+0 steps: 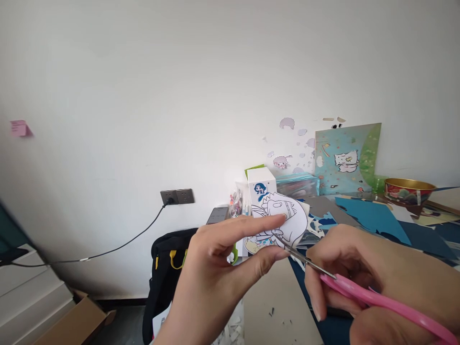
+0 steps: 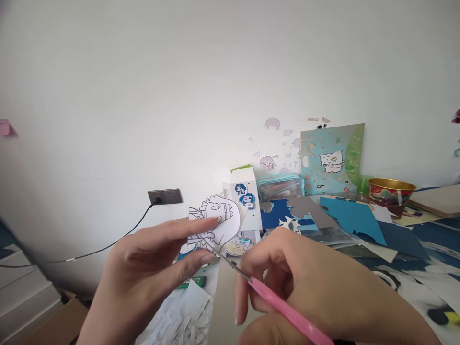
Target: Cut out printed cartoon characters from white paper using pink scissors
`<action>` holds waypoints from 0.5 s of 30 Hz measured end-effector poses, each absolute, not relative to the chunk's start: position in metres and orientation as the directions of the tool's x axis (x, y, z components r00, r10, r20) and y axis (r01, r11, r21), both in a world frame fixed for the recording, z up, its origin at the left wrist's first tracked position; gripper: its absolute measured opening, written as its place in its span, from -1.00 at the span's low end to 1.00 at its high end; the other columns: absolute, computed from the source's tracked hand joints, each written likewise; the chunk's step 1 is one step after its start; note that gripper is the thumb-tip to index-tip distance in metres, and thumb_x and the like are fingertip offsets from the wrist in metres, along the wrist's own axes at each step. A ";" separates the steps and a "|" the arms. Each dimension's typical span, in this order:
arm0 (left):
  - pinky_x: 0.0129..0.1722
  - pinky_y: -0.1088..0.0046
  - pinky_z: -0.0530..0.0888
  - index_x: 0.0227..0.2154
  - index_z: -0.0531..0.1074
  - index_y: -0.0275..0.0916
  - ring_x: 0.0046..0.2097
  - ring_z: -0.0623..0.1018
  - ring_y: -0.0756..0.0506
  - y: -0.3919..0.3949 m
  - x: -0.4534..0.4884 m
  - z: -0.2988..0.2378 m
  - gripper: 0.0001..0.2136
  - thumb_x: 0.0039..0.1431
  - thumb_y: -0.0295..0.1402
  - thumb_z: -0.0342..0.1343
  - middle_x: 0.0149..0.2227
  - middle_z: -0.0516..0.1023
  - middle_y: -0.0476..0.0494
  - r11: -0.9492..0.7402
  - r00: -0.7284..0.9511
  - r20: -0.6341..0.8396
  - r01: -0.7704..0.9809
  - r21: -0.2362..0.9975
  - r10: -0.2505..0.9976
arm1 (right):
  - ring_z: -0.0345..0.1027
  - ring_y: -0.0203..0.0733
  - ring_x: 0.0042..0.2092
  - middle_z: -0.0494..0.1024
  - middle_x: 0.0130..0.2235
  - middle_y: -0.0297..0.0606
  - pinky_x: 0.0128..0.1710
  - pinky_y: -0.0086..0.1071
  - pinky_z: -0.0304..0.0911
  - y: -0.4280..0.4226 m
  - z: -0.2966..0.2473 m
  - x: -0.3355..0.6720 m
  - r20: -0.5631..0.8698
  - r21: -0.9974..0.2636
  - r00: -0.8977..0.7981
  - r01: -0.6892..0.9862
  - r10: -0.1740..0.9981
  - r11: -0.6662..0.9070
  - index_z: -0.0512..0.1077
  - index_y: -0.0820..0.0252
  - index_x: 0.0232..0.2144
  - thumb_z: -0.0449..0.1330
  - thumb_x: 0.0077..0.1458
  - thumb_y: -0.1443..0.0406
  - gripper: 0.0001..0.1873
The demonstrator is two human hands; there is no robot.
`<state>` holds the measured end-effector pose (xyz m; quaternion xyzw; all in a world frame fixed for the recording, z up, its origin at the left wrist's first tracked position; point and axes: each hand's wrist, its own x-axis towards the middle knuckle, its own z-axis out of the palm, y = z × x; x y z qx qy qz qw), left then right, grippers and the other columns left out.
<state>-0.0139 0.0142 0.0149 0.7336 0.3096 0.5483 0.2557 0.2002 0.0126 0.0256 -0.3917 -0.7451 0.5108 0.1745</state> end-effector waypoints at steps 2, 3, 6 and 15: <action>-0.12 0.70 0.53 -0.23 0.63 0.20 -0.17 0.66 0.03 0.014 -0.013 0.015 -0.63 -0.01 -0.51 0.36 -0.22 0.71 0.26 -0.689 0.211 0.656 0.176 0.703 0.724 | 0.11 -0.33 -0.51 0.27 -0.59 -0.48 -0.58 -0.49 -0.06 0.013 0.022 0.201 -0.132 -0.898 -0.639 0.401 0.758 0.181 0.48 0.16 -0.48 0.45 -0.26 0.30 -0.76; -0.12 0.70 0.53 -0.24 0.63 0.21 -0.18 0.66 0.04 0.014 -0.013 0.015 -0.62 -0.01 -0.52 0.36 -0.22 0.71 0.27 -0.693 0.213 0.660 0.178 0.698 0.720 | 0.12 -0.33 -0.51 0.29 -0.58 -0.48 -0.58 -0.49 -0.05 0.013 0.021 0.202 -0.137 -0.894 -0.640 0.409 0.756 0.184 0.50 0.15 -0.47 0.45 -0.25 0.31 -0.77; -0.13 0.71 0.53 -0.23 0.62 0.23 -0.18 0.66 0.04 0.014 -0.013 0.016 -0.60 -0.02 -0.53 0.37 -0.22 0.71 0.28 -0.708 0.214 0.675 0.180 0.683 0.705 | 0.17 -0.32 -0.50 0.32 -0.56 -0.46 -0.58 -0.50 -0.01 0.013 0.019 0.204 -0.128 -0.888 -0.632 0.416 0.765 0.195 0.54 0.15 -0.43 0.43 -0.21 0.27 -0.78; -0.12 0.68 0.53 -0.24 0.62 0.22 -0.20 0.66 0.04 0.013 -0.012 0.015 -0.63 0.00 -0.50 0.36 -0.23 0.71 0.27 -0.699 0.181 0.675 0.189 0.690 0.715 | 0.18 -0.30 -0.54 0.33 -0.60 -0.42 -0.62 -0.50 0.03 0.012 0.026 0.193 0.031 -0.867 -0.581 0.389 0.813 0.312 0.58 0.15 -0.39 0.41 -0.16 0.08 -0.69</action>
